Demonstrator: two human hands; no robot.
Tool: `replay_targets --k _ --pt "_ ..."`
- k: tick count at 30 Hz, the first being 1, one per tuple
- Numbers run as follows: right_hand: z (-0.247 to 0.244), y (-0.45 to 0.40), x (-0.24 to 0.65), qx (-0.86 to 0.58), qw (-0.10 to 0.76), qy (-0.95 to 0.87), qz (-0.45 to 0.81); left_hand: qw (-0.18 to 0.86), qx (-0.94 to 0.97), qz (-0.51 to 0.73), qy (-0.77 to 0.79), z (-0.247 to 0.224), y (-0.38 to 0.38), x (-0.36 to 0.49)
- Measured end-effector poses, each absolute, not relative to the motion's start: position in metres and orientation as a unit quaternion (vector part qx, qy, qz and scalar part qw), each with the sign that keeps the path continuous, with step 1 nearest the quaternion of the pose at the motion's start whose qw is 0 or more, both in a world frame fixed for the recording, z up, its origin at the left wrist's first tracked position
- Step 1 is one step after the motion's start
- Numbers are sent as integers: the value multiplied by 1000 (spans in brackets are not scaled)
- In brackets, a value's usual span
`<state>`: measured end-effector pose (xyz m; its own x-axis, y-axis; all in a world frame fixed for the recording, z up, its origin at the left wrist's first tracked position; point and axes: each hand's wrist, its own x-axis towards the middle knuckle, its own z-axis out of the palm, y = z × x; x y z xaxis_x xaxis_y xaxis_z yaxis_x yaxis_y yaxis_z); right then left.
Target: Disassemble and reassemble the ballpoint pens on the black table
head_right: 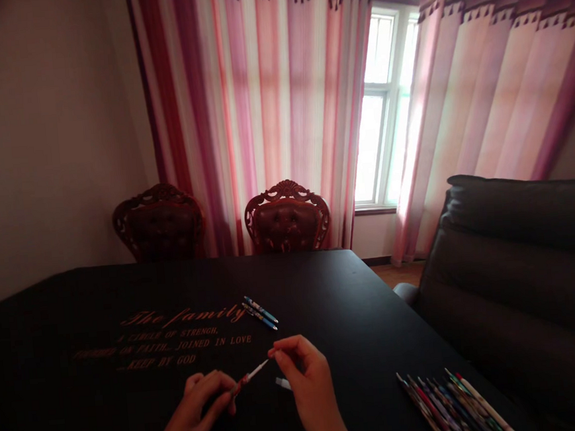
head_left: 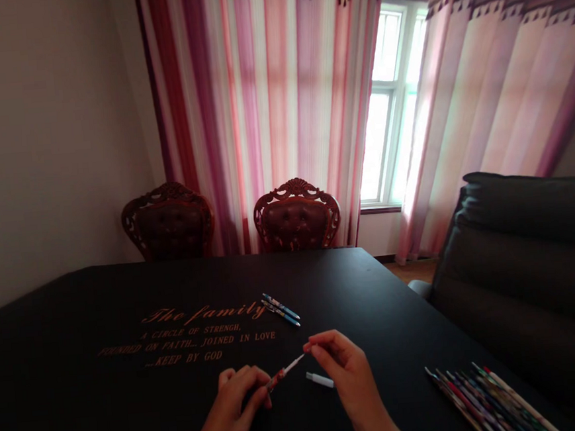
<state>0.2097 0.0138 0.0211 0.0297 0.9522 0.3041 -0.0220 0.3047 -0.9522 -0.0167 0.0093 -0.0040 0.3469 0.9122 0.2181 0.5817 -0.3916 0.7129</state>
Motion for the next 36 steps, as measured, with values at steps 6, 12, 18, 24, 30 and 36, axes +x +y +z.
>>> replay_targets --k 6,12,18,24,30,36 --pt "21 13 209 -425 571 -571 409 274 776 305 479 2 8 -16" --pt "20 12 209 -437 551 -585 404 271 777 309 476 -1 8 -17" --pt "18 12 205 -438 510 -630 387 264 782 308 473 -2 8 -16" --pt "12 19 227 -519 414 -697 271 262 767 311 497 -2 7 -19" --pt "-2 22 247 -563 280 -761 162 260 752 318 515 -5 9 -21" --pt "15 24 248 -529 397 -728 179 243 758 311 519 -9 12 -21"
